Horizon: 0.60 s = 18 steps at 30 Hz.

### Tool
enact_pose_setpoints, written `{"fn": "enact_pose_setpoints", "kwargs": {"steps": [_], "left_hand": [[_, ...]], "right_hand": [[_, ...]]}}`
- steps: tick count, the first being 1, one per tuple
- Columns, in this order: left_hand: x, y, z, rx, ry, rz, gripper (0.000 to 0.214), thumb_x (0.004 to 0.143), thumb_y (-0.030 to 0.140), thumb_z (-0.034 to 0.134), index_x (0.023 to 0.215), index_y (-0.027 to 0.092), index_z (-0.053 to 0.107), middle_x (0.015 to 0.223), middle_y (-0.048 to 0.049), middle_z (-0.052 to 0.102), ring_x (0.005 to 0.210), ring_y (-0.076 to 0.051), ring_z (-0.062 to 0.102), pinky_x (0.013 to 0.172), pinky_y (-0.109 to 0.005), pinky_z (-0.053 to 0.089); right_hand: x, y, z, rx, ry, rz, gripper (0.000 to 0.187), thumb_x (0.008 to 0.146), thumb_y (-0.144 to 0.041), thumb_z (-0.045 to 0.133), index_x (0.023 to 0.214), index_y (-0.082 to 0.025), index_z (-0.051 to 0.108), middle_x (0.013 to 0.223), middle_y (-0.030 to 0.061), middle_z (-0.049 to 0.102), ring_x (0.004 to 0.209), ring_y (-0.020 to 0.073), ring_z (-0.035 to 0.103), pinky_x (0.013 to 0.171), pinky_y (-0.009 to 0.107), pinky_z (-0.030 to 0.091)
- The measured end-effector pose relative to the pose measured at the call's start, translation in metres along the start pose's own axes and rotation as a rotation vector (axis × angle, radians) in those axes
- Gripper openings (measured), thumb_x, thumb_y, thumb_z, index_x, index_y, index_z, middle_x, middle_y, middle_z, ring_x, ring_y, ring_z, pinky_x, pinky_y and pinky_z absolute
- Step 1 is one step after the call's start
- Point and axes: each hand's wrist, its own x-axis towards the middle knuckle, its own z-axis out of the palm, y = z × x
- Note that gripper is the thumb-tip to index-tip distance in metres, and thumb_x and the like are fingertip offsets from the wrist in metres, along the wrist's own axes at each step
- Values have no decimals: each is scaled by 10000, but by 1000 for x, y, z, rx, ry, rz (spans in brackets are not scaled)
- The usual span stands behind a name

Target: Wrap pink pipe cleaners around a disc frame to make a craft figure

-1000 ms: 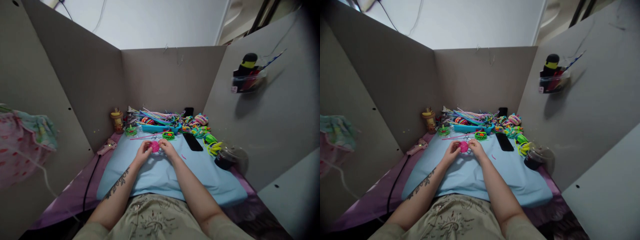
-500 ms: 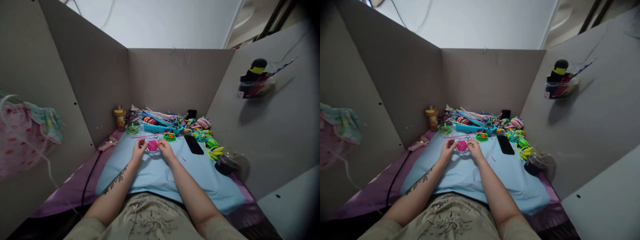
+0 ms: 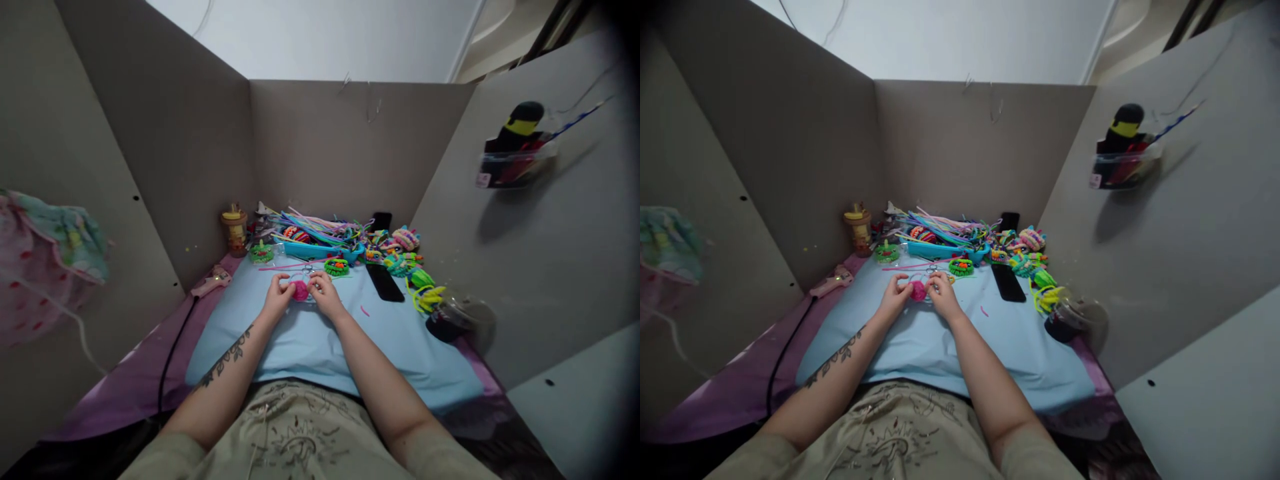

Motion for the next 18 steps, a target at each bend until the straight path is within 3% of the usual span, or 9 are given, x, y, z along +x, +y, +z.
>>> {"fn": "enact_pose_setpoints", "kwargs": {"steps": [9, 13, 15, 18], "left_hand": [[1, 3, -5, -46, -66, -88, 600, 580, 448, 768, 1006, 175, 445, 527, 60, 592, 405, -86, 491, 458, -197, 327], [2, 4, -3, -39, -39, -85, 631, 568, 442, 776, 1039, 154, 471, 531, 51, 584, 406, -82, 463, 446, -198, 319], [3, 4, -3, -26, 9, -62, 617, 607, 446, 750, 1075, 151, 476, 605, 22, 621, 422, -74, 455, 444, -197, 315], [5, 3, -4, -8, 100, -7, 557, 675, 457, 690, 1113, 181, 483, 874, -47, 671, 526, -80, 510, 469, -197, 346]], "right_hand": [[3, -1, -1, 65, 6, 6, 139, 762, -330, 586, 705, -209, 624, 953, 52, 504, 943, 211, 505, 794, 317, 415], [5, 5, 0, 136, 45, 50, 194, 725, -398, 628, 687, -208, 636, 937, 52, 527, 933, 212, 511, 807, 320, 419], [7, 10, 1, 183, 86, 88, 241, 717, -445, 627, 682, -206, 630, 915, 52, 556, 919, 212, 519, 795, 319, 427], [11, 20, 3, 271, 140, 163, 327, 755, -523, 552, 734, -202, 614, 782, 37, 594, 776, 191, 544, 699, 310, 448]]}}
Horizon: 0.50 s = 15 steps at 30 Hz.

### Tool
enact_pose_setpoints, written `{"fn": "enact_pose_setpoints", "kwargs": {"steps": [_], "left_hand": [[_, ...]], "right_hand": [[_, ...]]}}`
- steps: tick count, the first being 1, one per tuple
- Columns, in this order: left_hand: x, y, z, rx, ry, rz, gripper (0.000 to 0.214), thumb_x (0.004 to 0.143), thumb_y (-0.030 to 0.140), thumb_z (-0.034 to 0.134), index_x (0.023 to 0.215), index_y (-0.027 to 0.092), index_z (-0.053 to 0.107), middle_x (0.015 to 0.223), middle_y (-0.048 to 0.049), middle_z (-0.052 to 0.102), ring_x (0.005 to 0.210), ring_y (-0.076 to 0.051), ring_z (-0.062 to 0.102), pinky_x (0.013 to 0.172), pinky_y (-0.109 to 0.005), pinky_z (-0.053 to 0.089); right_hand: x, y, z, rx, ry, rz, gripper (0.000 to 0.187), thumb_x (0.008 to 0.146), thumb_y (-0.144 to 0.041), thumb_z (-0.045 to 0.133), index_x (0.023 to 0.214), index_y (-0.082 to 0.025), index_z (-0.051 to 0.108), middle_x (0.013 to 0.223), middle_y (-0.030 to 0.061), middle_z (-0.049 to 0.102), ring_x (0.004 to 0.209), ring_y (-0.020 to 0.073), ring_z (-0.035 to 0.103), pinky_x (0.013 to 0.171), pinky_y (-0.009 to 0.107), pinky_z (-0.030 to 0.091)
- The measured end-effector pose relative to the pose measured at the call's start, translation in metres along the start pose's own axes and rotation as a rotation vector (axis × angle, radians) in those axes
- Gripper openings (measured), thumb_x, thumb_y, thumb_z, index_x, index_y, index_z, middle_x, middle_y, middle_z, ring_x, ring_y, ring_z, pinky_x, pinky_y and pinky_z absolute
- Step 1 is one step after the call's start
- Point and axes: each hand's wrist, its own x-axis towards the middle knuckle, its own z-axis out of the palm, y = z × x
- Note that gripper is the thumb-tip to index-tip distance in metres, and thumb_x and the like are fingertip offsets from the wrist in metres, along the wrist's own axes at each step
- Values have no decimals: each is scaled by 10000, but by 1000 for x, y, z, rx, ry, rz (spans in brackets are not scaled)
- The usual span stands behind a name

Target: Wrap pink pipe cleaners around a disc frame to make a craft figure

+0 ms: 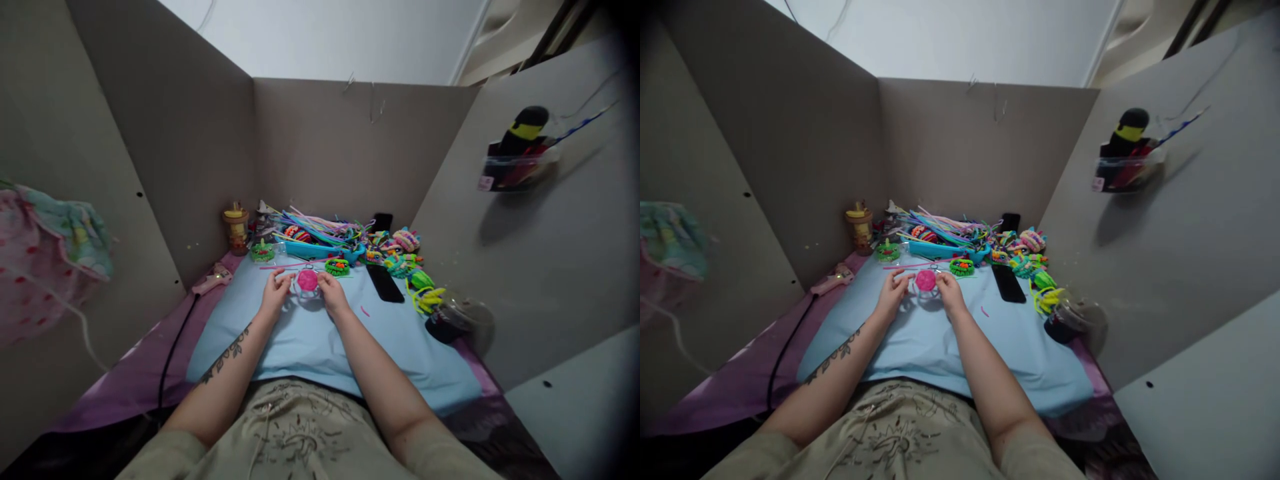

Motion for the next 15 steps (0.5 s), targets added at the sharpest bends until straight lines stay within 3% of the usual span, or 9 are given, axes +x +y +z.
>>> {"fn": "enact_pose_setpoints", "kwargs": {"steps": [2, 8, 12, 15], "left_hand": [[1, -2, -1, 19, 29, 18, 499, 681, 446, 686, 1079, 186, 533, 949, -57, 656, 597, -93, 541, 485, -197, 365], [1, -10, -2, 65, -65, -76, 351, 730, 464, 654, 858, 137, 664, 660, -14, 590, 560, -114, 540, 456, -199, 386], [3, -13, -3, 26, -100, -159, 322, 856, 386, 560, 1046, 131, 607, 971, -74, 629, 819, -176, 618, 692, -325, 527], [7, -13, -7, -21, -121, -207, 353, 880, 320, 546, 1193, 158, 525, 1194, -98, 560, 1005, -216, 586, 832, -432, 510]], "right_hand": [[3, 5, 0, 55, 18, 52, 359, 770, -547, 518, 777, -199, 606, 689, 23, 595, 657, 172, 536, 611, 293, 444], [4, 8, 3, 145, -13, 113, 358, 738, -547, 576, 804, -198, 622, 707, 30, 644, 621, 166, 558, 569, 283, 448], [4, 6, 6, 137, -50, 104, 365, 710, -557, 607, 760, -195, 623, 708, 26, 645, 640, 170, 569, 591, 287, 456], [4, 5, 6, 120, -61, 85, 371, 714, -567, 593, 732, -196, 599, 737, 22, 638, 642, 161, 562, 597, 281, 453]]}}
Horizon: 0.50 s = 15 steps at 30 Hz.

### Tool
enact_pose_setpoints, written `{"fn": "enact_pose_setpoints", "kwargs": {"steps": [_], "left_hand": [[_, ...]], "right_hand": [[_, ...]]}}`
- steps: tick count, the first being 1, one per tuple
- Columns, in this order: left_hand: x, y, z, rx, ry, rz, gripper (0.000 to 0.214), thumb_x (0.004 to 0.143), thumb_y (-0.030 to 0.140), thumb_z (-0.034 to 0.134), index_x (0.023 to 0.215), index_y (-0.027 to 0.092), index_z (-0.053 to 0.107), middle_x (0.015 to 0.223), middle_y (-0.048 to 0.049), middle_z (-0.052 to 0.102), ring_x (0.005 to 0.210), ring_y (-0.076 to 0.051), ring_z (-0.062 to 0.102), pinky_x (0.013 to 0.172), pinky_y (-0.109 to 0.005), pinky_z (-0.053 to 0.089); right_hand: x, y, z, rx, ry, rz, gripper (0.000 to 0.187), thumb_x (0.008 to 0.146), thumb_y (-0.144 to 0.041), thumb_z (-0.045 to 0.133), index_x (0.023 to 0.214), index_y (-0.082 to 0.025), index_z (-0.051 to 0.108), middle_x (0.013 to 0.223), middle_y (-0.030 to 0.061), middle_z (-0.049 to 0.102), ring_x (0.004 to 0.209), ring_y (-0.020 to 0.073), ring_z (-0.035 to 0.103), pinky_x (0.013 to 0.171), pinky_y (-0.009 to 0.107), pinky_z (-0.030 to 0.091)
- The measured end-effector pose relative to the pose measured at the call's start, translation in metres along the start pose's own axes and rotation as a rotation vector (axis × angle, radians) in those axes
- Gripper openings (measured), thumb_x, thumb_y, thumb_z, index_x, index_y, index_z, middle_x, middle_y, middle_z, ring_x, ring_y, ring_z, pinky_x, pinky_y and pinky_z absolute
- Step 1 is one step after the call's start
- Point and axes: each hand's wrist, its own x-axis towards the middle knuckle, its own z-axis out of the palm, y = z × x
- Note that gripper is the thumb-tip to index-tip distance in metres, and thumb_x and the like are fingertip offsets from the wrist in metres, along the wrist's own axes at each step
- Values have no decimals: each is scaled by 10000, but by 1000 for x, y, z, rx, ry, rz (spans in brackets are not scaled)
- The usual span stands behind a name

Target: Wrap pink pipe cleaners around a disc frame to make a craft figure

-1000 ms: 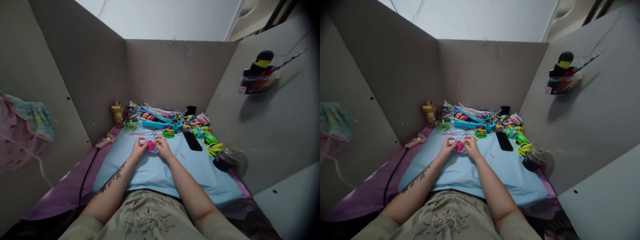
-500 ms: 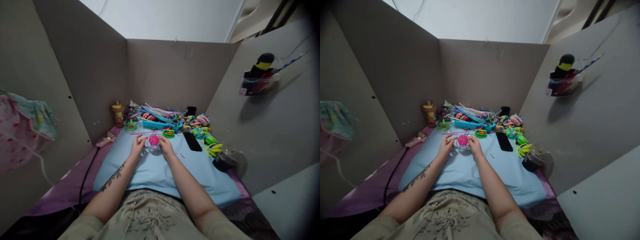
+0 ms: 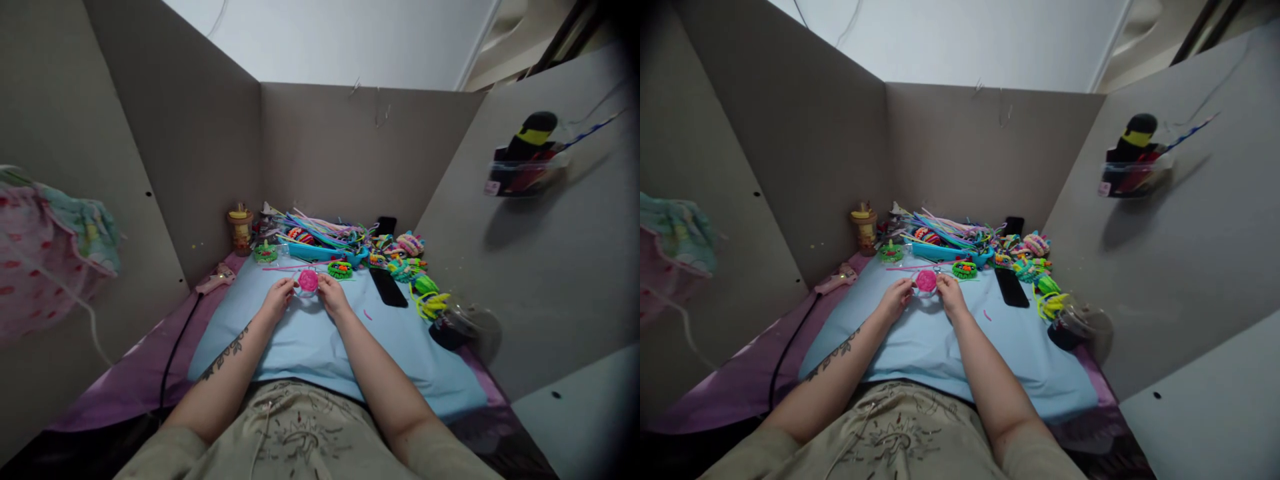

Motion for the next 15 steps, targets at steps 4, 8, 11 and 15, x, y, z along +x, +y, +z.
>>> {"fn": "enact_pose_setpoints", "kwargs": {"steps": [4, 8, 11, 15], "left_hand": [[5, 3, -6, -30, -9, -26, 352, 878, 324, 548, 1187, 157, 531, 1185, -98, 565, 998, -216, 589, 828, -427, 512], [5, 3, -6, -7, 1, 4, 352, 881, 323, 544, 1191, 157, 528, 1192, -99, 562, 1005, -218, 586, 831, -432, 511], [2, 2, -1, 50, 55, 93, 340, 865, 334, 565, 1156, 158, 549, 1129, -85, 588, 940, -194, 601, 794, -385, 518], [-8, 3, 10, 169, 104, 241, 221, 730, 338, 693, 869, 169, 659, 779, -16, 628, 680, -127, 571, 630, -242, 462]], "right_hand": [[-2, -2, 2, -42, -9, -47, 368, 722, -566, 580, 715, -198, 578, 800, 20, 627, 672, 152, 546, 629, 277, 450], [-3, -5, 2, -115, 35, -110, 356, 747, -554, 559, 705, -202, 588, 813, 25, 611, 748, 171, 542, 692, 287, 442], [-4, -8, -2, -175, 116, -161, 314, 756, -518, 567, 711, -208, 594, 857, 36, 596, 852, 194, 532, 778, 304, 425], [-5, -9, -5, -235, 232, -209, 260, 765, -465, 572, 726, -210, 594, 957, 58, 565, 978, 212, 496, 890, 328, 378]]}}
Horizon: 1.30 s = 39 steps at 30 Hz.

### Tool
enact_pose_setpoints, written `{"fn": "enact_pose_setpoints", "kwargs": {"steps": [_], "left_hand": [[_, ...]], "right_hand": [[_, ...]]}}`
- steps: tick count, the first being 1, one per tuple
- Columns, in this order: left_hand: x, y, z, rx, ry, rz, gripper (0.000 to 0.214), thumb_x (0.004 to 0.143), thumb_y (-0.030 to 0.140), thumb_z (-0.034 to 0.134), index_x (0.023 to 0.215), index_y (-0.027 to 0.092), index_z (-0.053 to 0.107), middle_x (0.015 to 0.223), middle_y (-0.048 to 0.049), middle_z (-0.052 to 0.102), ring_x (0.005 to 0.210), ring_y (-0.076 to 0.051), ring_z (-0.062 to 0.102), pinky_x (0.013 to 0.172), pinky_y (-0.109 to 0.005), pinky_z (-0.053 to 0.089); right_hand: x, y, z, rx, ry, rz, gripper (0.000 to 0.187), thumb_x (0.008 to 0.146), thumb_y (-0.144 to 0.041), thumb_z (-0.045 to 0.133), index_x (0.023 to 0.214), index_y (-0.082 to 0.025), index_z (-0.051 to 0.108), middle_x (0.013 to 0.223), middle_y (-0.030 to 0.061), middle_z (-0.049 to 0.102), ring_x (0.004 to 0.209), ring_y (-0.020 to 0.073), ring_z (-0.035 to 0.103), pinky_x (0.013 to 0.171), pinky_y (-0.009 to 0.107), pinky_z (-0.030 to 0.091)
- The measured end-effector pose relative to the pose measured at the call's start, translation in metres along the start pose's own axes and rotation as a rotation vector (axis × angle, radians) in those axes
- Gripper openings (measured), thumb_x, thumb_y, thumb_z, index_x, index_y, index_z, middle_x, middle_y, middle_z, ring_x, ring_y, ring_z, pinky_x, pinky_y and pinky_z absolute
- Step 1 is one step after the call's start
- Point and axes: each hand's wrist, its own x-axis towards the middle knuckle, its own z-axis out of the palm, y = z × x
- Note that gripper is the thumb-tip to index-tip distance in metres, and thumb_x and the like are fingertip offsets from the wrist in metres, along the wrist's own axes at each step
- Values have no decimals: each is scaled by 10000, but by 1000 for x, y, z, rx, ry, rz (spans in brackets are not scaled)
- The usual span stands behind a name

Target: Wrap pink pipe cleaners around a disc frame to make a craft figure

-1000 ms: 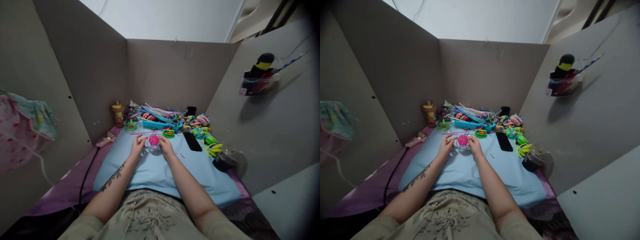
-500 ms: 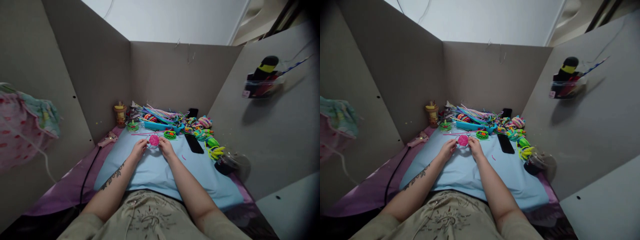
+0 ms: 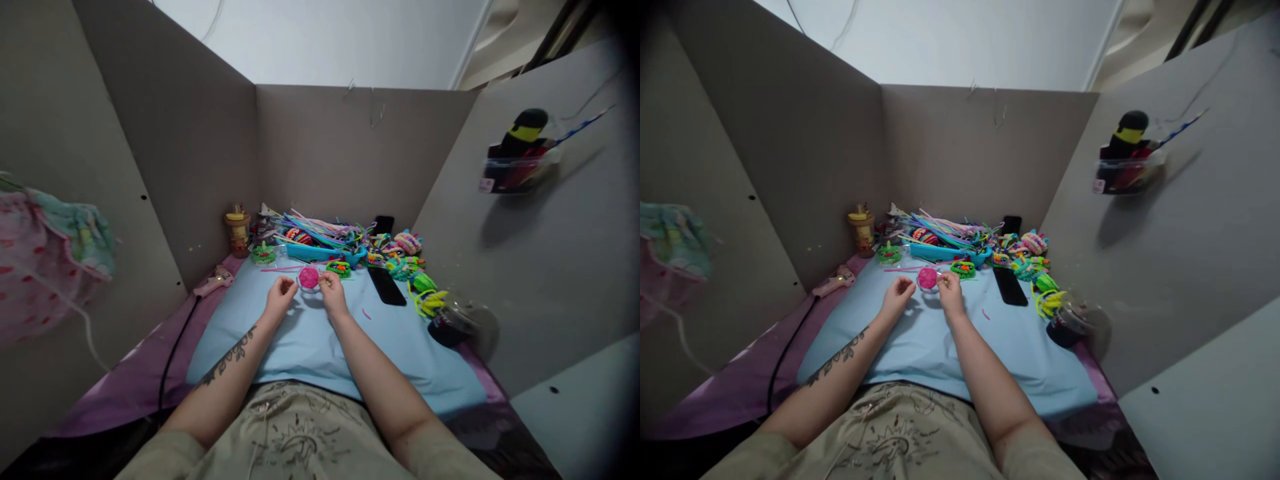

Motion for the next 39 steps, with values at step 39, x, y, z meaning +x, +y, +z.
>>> {"fn": "enact_pose_setpoints", "kwargs": {"steps": [39], "left_hand": [[-9, 16, 8, 172, 88, 135, 270, 620, 328, 742, 820, 148, 752, 607, -16, 662, 503, -105, 478, 522, -237, 389]], "right_hand": [[-10, -5, 12, 93, -276, 146, 369, 723, -520, 615, 569, -188, 563, 621, 3, 530, 753, 185, 528, 685, 275, 398]]}}
